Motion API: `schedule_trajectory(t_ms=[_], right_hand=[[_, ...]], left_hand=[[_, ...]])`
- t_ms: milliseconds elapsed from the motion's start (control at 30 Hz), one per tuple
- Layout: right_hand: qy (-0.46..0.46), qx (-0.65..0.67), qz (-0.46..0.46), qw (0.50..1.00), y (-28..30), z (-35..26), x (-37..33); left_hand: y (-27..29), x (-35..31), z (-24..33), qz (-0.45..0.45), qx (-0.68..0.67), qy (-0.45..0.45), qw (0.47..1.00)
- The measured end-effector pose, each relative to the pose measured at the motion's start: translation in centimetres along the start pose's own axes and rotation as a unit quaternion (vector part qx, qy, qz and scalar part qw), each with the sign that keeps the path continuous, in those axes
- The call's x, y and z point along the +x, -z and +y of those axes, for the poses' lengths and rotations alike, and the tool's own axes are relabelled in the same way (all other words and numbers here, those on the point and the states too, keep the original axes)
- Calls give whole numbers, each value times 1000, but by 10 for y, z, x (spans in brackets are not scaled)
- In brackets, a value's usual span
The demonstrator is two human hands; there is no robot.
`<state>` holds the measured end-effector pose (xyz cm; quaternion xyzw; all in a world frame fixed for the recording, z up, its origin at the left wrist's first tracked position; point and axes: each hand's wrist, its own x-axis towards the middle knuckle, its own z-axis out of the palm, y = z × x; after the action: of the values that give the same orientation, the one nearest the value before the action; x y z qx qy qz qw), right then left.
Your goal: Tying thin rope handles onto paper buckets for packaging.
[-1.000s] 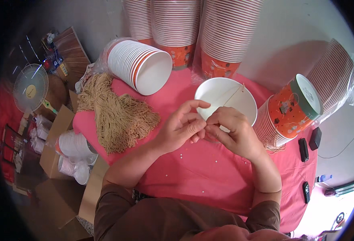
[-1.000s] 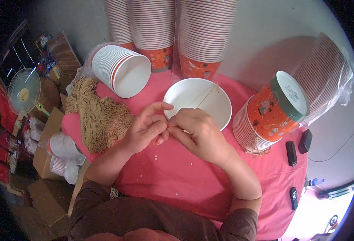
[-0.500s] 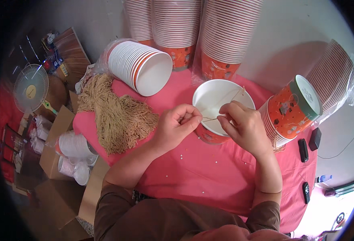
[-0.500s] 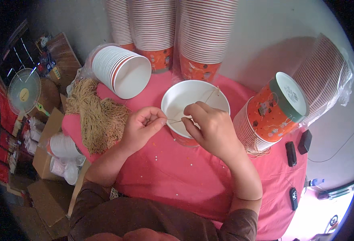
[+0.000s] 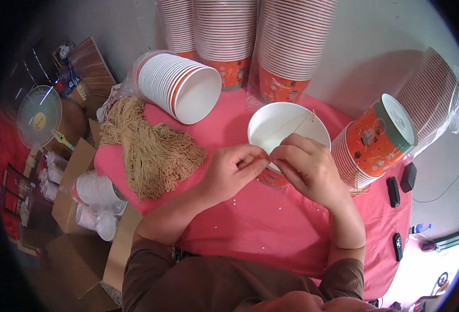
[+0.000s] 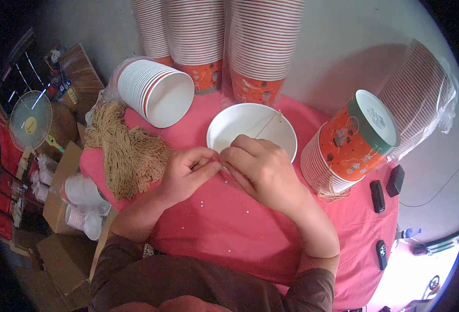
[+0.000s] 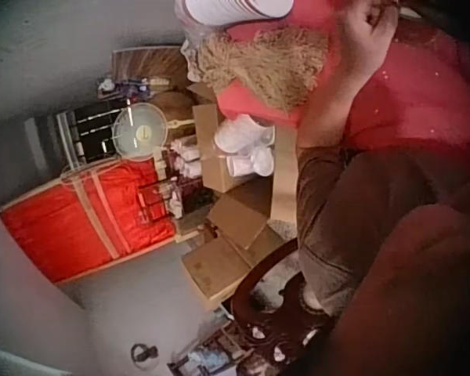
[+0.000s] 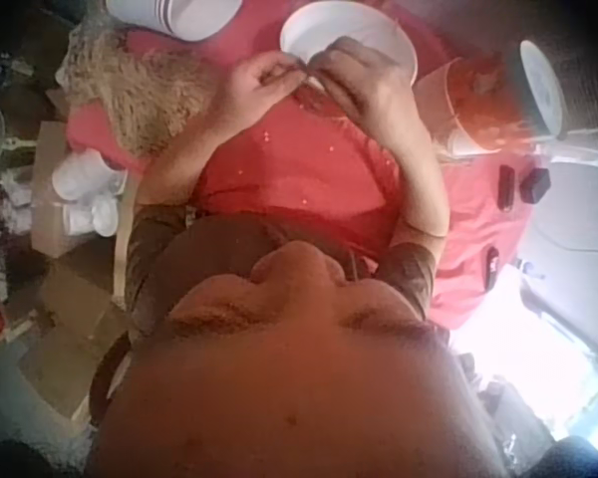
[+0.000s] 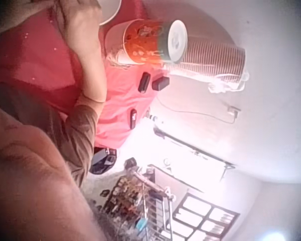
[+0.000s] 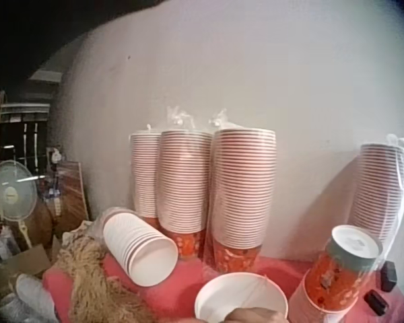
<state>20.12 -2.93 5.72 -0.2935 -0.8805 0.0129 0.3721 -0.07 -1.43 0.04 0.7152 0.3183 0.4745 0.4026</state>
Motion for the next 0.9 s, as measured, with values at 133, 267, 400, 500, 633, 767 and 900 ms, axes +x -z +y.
schedule_trajectory(t_ms=[133, 267, 400, 500, 633, 767, 900], right_hand=[[-16, 16, 36, 999, -7, 7, -2], [-65, -31, 104, 992, -9, 12, 0], [-47, 29, 53, 997, -6, 11, -5], [-35, 45, 36, 998, -9, 3, -2], [-7, 35, 30, 999, -16, 3, -2], [26, 25, 39, 999, -15, 2, -1], [-40, 83, 45, 995, -11, 3, -3]], left_hand=[[2, 0, 1, -43, -5, -16, 999], [5, 1, -7, -45, -80, 65, 994], [11, 5, -9, -42, -208, 119, 970], [13, 4, -8, -54, -255, 146, 954], [13, 4, -2, -89, -207, 124, 966], [14, 4, -5, -93, -231, 132, 959], [14, 4, -4, -92, -217, 142, 961]])
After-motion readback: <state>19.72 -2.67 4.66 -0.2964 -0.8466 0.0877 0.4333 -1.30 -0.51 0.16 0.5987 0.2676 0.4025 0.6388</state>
